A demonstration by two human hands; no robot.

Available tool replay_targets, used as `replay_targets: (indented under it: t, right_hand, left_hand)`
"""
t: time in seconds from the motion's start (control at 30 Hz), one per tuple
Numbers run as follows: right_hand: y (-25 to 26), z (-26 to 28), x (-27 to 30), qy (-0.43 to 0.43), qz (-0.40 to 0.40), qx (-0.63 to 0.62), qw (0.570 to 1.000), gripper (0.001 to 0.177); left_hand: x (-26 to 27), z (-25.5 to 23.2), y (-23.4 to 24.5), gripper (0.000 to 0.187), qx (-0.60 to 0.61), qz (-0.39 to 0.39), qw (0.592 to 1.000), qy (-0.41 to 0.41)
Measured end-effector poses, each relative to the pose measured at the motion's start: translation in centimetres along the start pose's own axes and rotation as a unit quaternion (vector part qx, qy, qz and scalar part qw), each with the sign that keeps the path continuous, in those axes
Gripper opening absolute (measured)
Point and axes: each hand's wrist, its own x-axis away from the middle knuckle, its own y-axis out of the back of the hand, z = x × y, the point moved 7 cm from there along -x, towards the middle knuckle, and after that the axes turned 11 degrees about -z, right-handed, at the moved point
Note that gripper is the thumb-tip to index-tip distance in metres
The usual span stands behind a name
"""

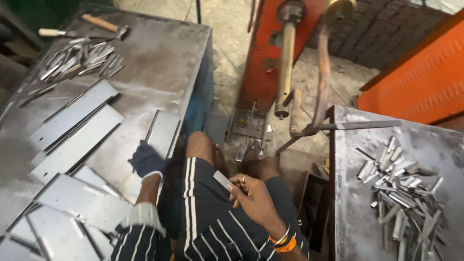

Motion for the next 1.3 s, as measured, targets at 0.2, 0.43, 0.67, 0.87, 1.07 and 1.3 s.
replay_targets:
  t: [0.2, 0.43, 0.67, 0.87, 1.07, 1.3]
  right_hand:
    - [1.4, -1.0, -0.3, -0.004, -0.019, -0.016, 1.0, 0.02]
    - [4.1, -1.0, 0.3, 0.028, -0.063, -0.041, 0.997, 0.018]
    - [11.0, -3.5, 1.1, 0.035, -0.102, -0.133, 0.985, 0.021]
    - [16.8, -5.7, 2.7, 0.055, -0.176, -0.172, 0.968, 0.022]
    - [25.6, -13.0, 3.6, -0.003, -0.387, -0.063, 0.92, 0.034]
    - [39.0, -20.3, 8.9, -0.167, -0.633, 0.375, 0.656, 0.036]
  left_hand:
    - [2.2, -1.3, 1.0, 0.137, -0.039, 0.082, 0.996, -0.015]
    - [-3.9, 4.4, -5.7, 0.094, 0.097, -0.033, 0.989, -0.103]
    - [-1.7, -2.0, 4.2, 0.057, 0.708, 0.137, 0.693, 0.013]
    - [7.8, -11.4, 3.6, 0.045, 0.681, 0.258, 0.684, 0.044]
    - [15.9, -18.0, 3.6, 0.034, 0.642, 0.33, 0.681, 0.124]
    - [18.5, -19.5, 2.5, 0.033, 0.662, 0.35, 0.621, 0.231]
